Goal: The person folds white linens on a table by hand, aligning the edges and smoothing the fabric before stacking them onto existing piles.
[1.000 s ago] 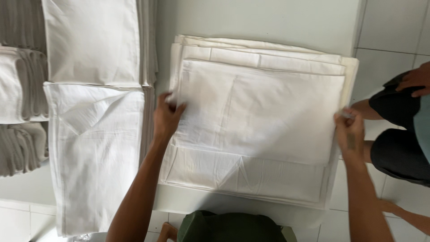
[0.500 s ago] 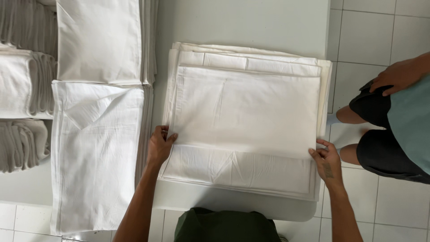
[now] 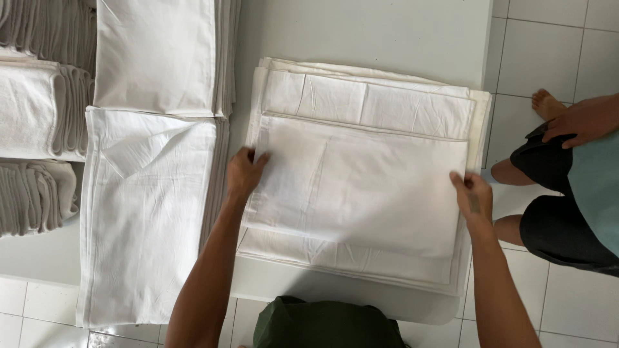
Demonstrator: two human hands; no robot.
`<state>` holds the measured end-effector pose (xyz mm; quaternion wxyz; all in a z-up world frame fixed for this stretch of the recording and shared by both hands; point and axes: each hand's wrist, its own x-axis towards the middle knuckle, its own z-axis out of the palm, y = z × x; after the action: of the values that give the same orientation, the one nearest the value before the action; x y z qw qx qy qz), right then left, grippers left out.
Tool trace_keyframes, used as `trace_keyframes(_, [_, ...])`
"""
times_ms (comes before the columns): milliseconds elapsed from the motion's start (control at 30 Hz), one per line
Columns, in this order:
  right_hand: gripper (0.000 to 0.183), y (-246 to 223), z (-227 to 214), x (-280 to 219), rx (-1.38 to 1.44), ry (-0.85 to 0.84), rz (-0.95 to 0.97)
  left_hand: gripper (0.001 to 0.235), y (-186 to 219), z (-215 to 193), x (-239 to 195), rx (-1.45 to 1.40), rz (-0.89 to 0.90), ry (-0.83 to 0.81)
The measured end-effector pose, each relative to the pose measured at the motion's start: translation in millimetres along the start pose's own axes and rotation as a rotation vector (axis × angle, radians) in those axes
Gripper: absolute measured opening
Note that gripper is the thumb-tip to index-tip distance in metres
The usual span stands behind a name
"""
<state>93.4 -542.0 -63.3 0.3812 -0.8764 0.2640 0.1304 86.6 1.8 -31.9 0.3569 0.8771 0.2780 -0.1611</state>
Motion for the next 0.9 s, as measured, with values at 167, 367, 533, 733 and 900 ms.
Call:
trace_keyframes(167, [0.037,-27.3,6.9,50.3,0.068,0.077,-0.048,0.045,35.0,4.3,46.8,-0.113,0.136,0.125])
trace_keyframes(367, [0.023,-19.8,16.6,56.6,0.213,0.161,-0.206,0.029,38.2,23.2,49.5,-0.008,0.22,0.318])
trace_keyframes(533, [0.051,-60.8,79.4,-23.9,-0.19,0.516,-0.827,0.079,44.7,103.6,-1.2,0.416,0.464,0.783])
trace_keyframes(733, [0.056,-92.0,156.5,-81.8,-0.423,0.089,-0.976,0.061,66.9,159.9,-69.0,0.489,0.905,0.101])
trace_keyframes(900, [0.061,-64.0,97.3,-24.5,-0.533,0.181,-0.74,0.082,57.9,91.6,-13.5,0.635,0.58,0.31])
